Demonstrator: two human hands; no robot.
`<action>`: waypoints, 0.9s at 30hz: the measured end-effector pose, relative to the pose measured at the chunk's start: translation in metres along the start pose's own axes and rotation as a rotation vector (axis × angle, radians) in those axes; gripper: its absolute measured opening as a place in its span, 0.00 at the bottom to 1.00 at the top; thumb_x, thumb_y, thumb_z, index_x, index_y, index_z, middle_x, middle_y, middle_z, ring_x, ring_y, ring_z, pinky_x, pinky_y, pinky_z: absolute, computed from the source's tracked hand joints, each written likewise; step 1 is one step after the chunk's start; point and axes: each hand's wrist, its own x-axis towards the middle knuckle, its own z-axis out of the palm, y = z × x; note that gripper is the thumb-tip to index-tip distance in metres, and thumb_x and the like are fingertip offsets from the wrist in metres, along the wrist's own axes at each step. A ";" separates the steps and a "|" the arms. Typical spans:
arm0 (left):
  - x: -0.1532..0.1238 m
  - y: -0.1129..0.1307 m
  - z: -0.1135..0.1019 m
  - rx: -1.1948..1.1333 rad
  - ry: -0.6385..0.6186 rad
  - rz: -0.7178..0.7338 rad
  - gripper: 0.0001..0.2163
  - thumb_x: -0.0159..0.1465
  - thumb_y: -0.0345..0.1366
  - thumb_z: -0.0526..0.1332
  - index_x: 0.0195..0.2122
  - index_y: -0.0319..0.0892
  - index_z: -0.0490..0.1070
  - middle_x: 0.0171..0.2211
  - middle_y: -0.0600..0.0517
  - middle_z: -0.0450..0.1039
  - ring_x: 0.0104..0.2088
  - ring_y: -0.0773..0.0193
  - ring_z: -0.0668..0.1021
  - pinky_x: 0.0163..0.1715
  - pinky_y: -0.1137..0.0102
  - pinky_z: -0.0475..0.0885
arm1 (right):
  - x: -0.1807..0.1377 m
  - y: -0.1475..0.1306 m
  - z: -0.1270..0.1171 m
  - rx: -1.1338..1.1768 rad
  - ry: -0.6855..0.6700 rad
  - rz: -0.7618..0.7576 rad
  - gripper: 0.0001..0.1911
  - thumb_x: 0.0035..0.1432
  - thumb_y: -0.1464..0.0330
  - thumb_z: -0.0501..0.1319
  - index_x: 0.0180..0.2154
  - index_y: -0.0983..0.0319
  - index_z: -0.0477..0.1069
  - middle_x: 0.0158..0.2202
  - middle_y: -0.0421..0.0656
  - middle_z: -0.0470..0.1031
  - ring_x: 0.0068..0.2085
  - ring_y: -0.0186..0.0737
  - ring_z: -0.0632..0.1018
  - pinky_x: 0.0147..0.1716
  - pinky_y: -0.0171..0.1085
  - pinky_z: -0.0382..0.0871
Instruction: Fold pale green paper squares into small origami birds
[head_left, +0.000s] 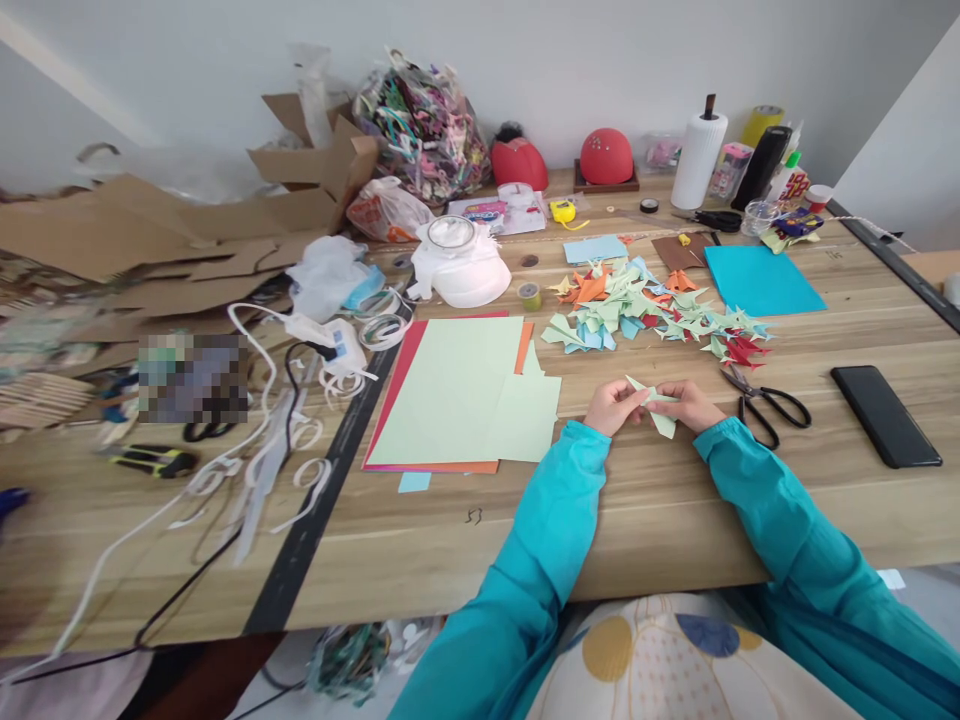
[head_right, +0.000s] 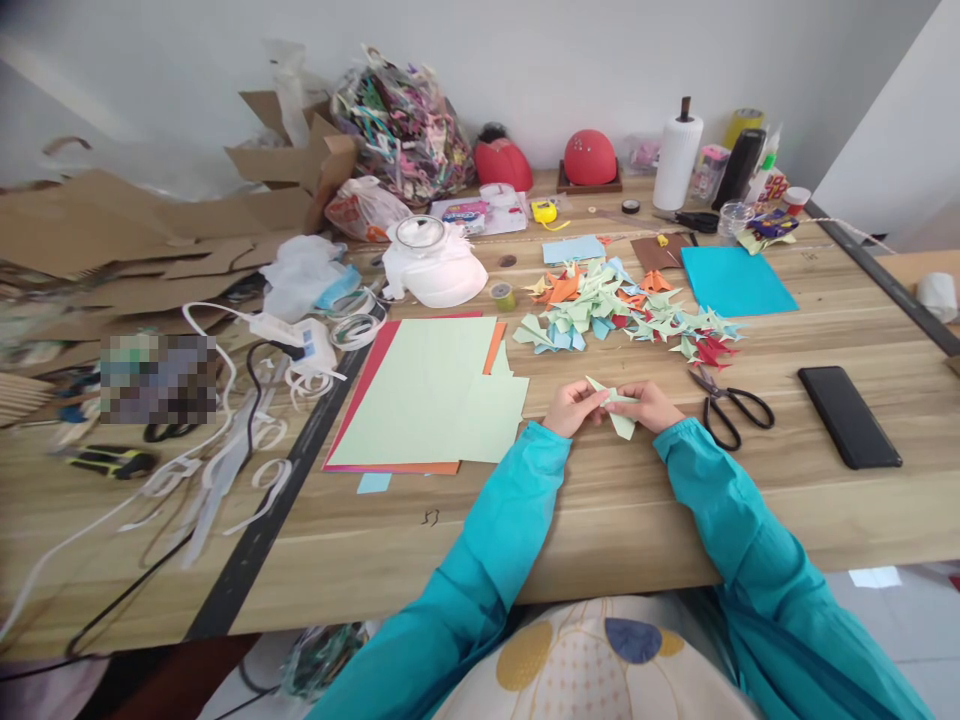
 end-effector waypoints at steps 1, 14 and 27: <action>-0.001 0.000 0.000 0.022 -0.014 -0.003 0.15 0.51 0.45 0.64 0.22 0.36 0.67 0.15 0.55 0.69 0.14 0.72 0.70 0.16 0.76 0.64 | 0.000 0.000 0.000 -0.015 0.003 -0.015 0.22 0.41 0.53 0.65 0.29 0.67 0.74 0.23 0.42 0.73 0.23 0.32 0.69 0.22 0.32 0.62; -0.003 -0.001 0.003 -0.003 -0.054 -0.065 0.16 0.50 0.46 0.64 0.23 0.35 0.67 0.16 0.53 0.70 0.13 0.71 0.71 0.15 0.75 0.66 | 0.000 0.006 -0.003 -0.060 -0.004 -0.068 0.20 0.42 0.54 0.65 0.25 0.66 0.72 0.22 0.40 0.71 0.22 0.31 0.68 0.21 0.31 0.59; -0.004 0.000 0.004 -0.157 -0.088 -0.116 0.18 0.49 0.47 0.65 0.20 0.34 0.68 0.17 0.50 0.72 0.15 0.66 0.74 0.17 0.72 0.69 | 0.000 0.012 -0.006 0.089 -0.044 -0.023 0.15 0.41 0.60 0.68 0.23 0.66 0.70 0.18 0.39 0.71 0.18 0.30 0.67 0.18 0.31 0.58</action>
